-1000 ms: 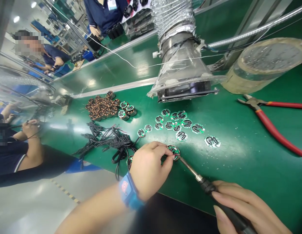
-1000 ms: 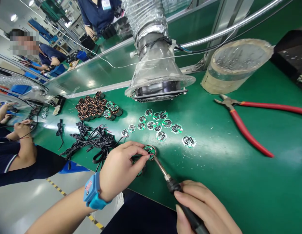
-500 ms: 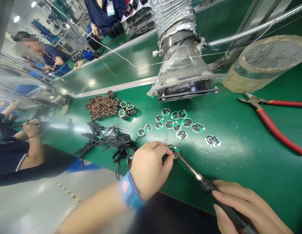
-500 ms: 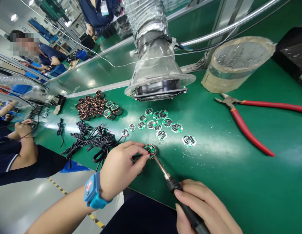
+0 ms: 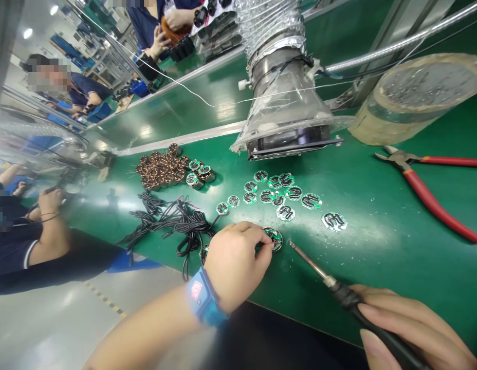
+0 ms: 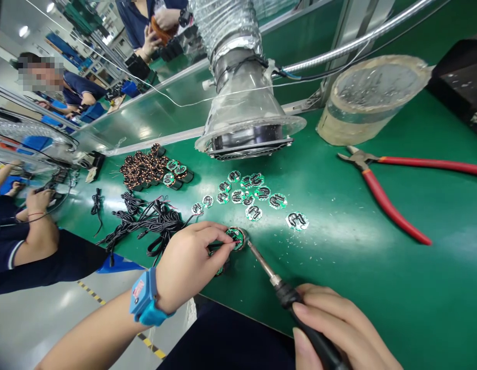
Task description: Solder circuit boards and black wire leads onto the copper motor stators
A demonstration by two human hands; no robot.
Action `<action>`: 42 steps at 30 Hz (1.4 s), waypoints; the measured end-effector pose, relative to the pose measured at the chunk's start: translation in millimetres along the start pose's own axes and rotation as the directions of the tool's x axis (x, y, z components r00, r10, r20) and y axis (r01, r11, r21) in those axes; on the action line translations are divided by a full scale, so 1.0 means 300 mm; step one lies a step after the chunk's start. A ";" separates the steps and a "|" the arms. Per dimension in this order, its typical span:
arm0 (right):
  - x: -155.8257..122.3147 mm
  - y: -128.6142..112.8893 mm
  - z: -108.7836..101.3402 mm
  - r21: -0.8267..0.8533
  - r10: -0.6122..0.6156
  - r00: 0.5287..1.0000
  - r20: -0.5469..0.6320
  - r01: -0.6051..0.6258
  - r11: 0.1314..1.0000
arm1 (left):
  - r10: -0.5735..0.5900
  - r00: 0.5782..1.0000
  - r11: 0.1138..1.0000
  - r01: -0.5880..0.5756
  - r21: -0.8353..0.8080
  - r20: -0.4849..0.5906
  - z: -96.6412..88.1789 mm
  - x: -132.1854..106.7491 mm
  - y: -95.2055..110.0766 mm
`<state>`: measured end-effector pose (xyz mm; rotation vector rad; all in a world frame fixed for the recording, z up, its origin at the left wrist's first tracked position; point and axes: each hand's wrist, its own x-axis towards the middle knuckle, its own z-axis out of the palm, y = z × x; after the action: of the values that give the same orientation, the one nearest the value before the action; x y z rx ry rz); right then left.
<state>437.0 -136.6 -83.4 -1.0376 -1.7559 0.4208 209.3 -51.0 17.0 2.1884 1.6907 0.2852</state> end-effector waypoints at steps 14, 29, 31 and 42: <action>0.029 -0.035 0.016 0.003 0.072 0.997 -0.012 -0.072 0.997 | -0.032 0.990 0.999 0.034 -0.016 0.134 -0.033 0.031 0.007; 0.073 -0.047 0.030 -0.008 0.071 0.997 0.028 -0.071 0.997 | 0.002 0.998 1.000 -0.004 0.026 0.064 -0.001 0.002 -0.003; 0.071 -0.047 0.031 0.000 0.075 0.997 0.019 -0.075 0.997 | 0.012 0.997 0.997 -0.017 0.069 0.072 0.004 0.001 0.000; 0.066 -0.051 0.028 0.004 0.089 0.996 -0.024 -0.088 0.996 | 0.227 0.967 0.973 -0.221 0.061 -0.113 0.046 -0.011 -0.003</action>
<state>420.2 -127.8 -65.0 -1.1172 -1.6920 0.4639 212.7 -56.3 4.3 2.4465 1.5222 0.4469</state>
